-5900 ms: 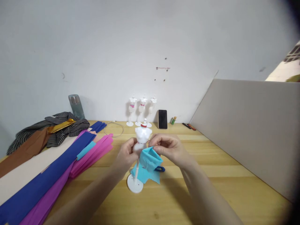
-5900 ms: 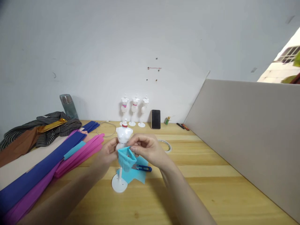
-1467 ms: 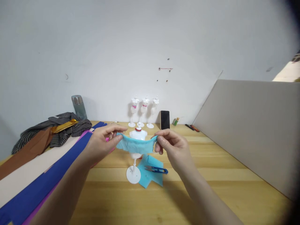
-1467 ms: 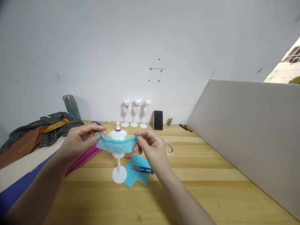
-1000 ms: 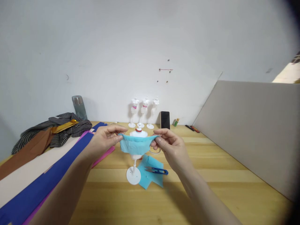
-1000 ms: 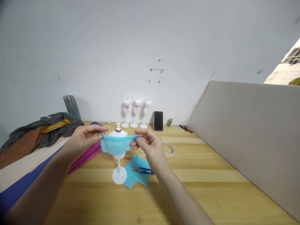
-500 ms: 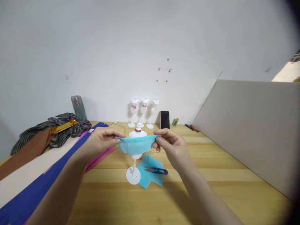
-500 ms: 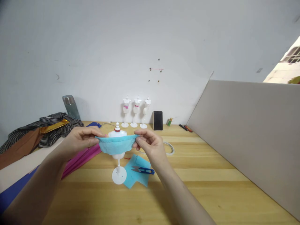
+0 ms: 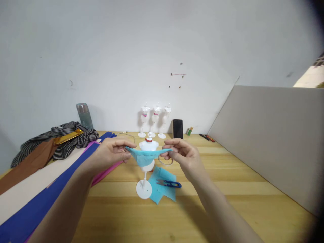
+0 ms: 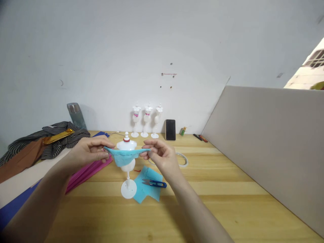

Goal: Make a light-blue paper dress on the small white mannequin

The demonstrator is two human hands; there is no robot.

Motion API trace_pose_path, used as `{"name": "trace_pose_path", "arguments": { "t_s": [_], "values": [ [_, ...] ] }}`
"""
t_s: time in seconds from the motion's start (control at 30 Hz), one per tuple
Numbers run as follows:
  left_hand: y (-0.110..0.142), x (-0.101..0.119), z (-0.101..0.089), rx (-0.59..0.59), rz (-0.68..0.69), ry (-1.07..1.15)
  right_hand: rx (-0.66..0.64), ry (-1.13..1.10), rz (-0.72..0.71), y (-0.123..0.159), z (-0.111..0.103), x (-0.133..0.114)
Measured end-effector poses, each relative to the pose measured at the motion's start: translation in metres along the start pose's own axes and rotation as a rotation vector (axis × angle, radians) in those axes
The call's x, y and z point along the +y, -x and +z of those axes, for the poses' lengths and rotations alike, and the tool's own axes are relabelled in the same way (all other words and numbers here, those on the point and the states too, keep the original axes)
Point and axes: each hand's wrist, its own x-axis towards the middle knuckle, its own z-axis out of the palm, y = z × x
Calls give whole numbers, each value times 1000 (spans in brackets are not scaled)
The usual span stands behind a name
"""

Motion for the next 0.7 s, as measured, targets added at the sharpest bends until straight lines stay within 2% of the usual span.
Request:
{"name": "trace_pose_path", "arguments": {
  "t_s": [0.17, 0.33, 0.47, 0.7],
  "values": [
    [0, 0, 4, 24, 95, -188, 0, 14, 16, 0, -1, 0],
    [-2, -4, 11, 71, 202, -154, 13, 19, 21, 0, -1, 1],
    [-3, -6, 12, 36, 159, -95, 19, 1, 15, 0, -1, 1],
    [-7, -12, 14, 61, 56, 66, 36, -50, 20, -2, 0, 4]
  ]
}}
